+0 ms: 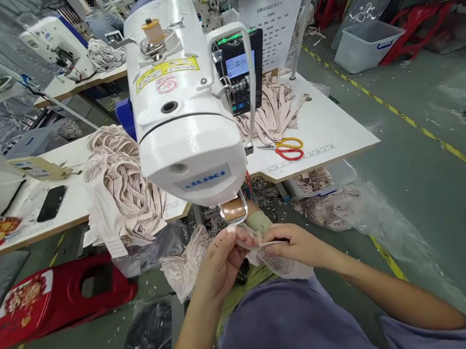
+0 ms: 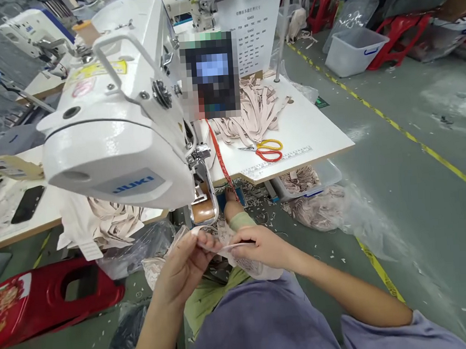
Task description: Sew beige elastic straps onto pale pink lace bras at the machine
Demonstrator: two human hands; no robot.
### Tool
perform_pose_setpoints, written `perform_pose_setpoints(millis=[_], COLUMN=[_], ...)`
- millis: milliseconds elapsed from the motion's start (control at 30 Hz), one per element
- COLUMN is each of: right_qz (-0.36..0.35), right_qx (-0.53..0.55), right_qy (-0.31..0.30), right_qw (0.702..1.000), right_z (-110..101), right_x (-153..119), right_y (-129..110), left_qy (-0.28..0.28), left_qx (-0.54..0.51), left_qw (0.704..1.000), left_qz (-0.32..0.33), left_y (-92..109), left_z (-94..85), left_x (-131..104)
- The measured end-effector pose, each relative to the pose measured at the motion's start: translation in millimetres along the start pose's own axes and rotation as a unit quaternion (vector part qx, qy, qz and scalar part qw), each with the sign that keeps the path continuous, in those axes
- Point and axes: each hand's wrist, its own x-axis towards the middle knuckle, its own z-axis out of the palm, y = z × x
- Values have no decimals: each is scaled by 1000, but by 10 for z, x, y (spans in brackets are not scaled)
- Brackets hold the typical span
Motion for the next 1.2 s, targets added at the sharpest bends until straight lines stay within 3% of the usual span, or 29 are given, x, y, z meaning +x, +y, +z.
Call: perform_pose_setpoints(millis=[100,167,300,367,500,800,867,933,1000,1033,1133,1200], right_qz=[-63,-131,-324,-364,-378,-369,-307,-200,-108,-84,-44,-21], right_qx=[-93,-185,-313,-314,-304,-303,-330,-359,-358,-344,-286,-254], right_qy=[10,60,236,283,290,276,219,86,-54,-96,-132,-139], right_qw=[994,972,861,830,825,834,865,907,926,930,948,957], right_z=[64,125,235,268,309,372,351,304,234,190,28,-95], right_x=[-24,-34,-25,-7,37,73,103,131,135,122,29,-55], right_y=[57,76,70,53,27,35,65,128,218,267,384,418], left_qy=[9,4,-32,-37,-32,-35,13,93,164,206,275,292], left_qx=[-46,-50,8,37,69,106,93,52,-10,-51,-145,-161], left_qw=[998,996,989,982,969,962,967,968,966,958,923,910], left_qz=[33,71,145,181,236,250,239,227,198,193,226,245], left_y=[130,156,-16,-158,-322,-302,-178,75,430,618,1083,1252], left_z=[-40,-59,-81,-104,-177,-276,-323,-426,-586,-680,-959,-1109], left_x=[-131,-243,-493,-589,-666,-678,-672,-637,-587,-565,-548,-572])
